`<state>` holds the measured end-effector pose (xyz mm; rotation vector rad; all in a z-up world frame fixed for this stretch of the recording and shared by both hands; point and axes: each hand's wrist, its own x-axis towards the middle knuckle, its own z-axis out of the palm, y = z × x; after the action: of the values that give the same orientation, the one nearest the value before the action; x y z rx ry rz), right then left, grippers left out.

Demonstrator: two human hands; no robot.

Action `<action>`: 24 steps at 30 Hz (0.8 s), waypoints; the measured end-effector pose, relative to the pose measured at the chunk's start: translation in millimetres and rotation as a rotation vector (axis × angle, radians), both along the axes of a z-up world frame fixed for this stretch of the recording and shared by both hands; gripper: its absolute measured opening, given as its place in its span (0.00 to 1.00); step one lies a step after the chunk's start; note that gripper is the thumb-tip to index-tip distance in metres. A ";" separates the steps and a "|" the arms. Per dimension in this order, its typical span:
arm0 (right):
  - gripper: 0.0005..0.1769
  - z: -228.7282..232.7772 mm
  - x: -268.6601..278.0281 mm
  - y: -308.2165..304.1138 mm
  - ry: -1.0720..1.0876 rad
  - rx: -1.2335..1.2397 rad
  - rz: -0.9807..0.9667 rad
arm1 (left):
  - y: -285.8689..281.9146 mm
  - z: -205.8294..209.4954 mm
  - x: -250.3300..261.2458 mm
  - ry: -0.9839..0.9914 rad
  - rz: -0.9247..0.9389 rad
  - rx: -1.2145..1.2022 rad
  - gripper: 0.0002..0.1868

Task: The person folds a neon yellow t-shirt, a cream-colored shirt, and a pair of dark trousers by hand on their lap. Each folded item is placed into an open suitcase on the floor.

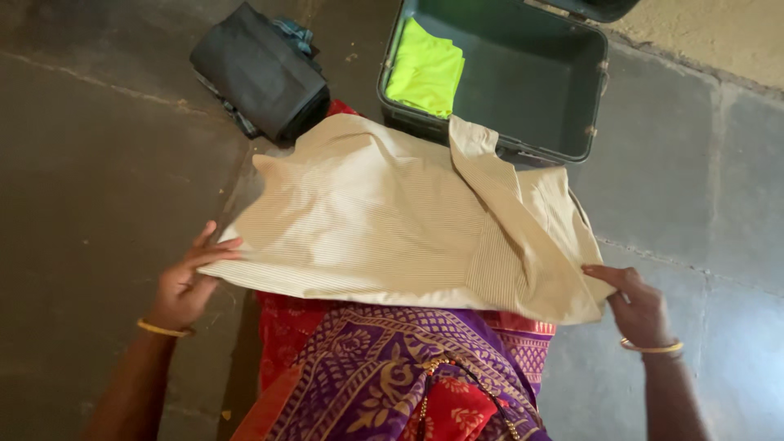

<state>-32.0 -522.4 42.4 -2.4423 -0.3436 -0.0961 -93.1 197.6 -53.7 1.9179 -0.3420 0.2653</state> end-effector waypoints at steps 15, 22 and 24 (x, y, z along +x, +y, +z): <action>0.35 -24.9 -42.2 -8.4 0.579 -0.288 0.293 | 48.5 -79.9 -35.8 0.942 0.070 -0.133 0.14; 0.35 -21.9 -1.4 34.9 0.596 -0.024 0.121 | 53.1 -81.0 8.7 0.699 0.133 -0.209 0.13; 0.27 -24.1 3.8 41.3 0.711 -0.178 -0.074 | 47.1 -79.1 20.5 0.637 0.143 -0.305 0.13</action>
<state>-28.2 -481.1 18.3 -2.4711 0.0608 0.7803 -72.6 244.7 -132.8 1.6224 0.2489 -0.1971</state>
